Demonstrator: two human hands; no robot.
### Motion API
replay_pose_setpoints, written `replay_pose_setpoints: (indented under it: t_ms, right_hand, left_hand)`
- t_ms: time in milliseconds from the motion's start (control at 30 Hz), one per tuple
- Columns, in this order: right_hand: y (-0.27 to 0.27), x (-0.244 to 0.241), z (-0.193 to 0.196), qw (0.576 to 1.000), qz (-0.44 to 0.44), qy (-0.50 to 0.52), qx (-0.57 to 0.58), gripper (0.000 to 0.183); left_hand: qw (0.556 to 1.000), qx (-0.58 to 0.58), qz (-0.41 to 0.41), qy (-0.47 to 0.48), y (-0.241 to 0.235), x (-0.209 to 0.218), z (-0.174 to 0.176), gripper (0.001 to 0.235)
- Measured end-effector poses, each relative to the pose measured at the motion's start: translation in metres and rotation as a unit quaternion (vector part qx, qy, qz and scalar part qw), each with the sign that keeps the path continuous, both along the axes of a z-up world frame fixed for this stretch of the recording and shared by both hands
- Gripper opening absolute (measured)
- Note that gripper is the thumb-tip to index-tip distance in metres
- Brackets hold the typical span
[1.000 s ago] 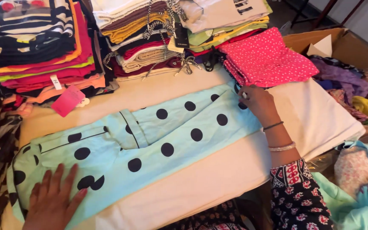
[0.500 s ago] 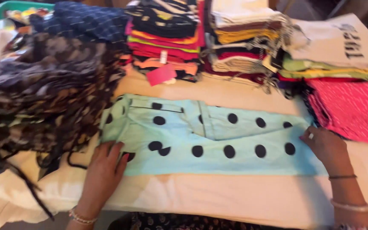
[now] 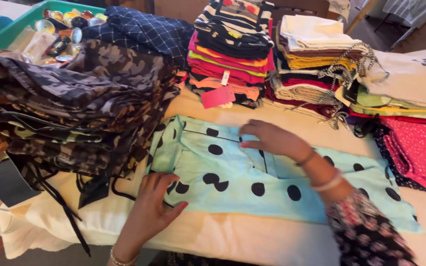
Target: The person folds a light blue polka-dotted shirt on a table, smoothing it out and folding the sleeves and body into a compact square. They then place the folded shirt on a stack and proceed to fold a light green t-shirt in a similar manner.
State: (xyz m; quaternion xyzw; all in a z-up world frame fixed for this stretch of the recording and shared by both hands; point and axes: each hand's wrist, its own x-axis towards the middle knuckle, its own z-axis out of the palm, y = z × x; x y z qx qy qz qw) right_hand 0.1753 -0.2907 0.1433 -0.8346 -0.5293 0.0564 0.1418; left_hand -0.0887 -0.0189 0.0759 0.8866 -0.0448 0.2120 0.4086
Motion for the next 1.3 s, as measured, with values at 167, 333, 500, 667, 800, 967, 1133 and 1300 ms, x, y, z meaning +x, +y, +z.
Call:
replay_pose_setpoints:
  t_ms: [167, 333, 500, 667, 800, 967, 1133, 1300]
  right_hand:
    - [0.087, 0.023, -0.044, 0.997, 0.069, -0.004, 0.046, 0.046]
    - [0.130, 0.034, -0.066, 0.992, 0.081, 0.043, 0.086, 0.064]
    - [0.126, 0.068, -0.087, 0.988, 0.004, 0.122, 0.094, 0.040]
    - [0.115, 0.056, -0.062, 0.978, 0.017, 0.128, 0.163, 0.017]
    - [0.113, 0.038, -0.044, 0.949, -0.011, 0.161, 0.271, 0.022]
    - [0.108, 0.029, -0.060, 0.975, -0.019, 0.104, 0.195, 0.030]
    - [0.112, 0.026, -0.078, 0.986, 0.036, 0.083, 0.141, 0.049]
    - [0.110, 0.035, -0.084, 0.991, 0.029, 0.063, 0.112, 0.042]
  left_hand:
    - [1.000, 0.006, 0.002, 0.015, 0.005, 0.004, -0.017, 0.053]
    - [1.000, 0.011, -0.019, -0.015, 0.007, 0.004, -0.020, 0.054]
    - [0.998, -0.054, -0.011, -0.009, 0.005, 0.002, -0.010, 0.078]
    - [0.997, -0.073, 0.003, -0.007, 0.007, 0.002, -0.020, 0.091]
    - [0.995, -0.086, 0.023, 0.048, 0.006, 0.002, -0.022, 0.093]
    - [0.995, -0.060, 0.026, 0.073, 0.006, 0.003, -0.022, 0.089]
    - [0.995, -0.075, -0.018, 0.056, 0.005, -0.001, -0.012, 0.088]
    - [0.995, -0.071, -0.014, 0.062, 0.005, 0.002, -0.010, 0.090]
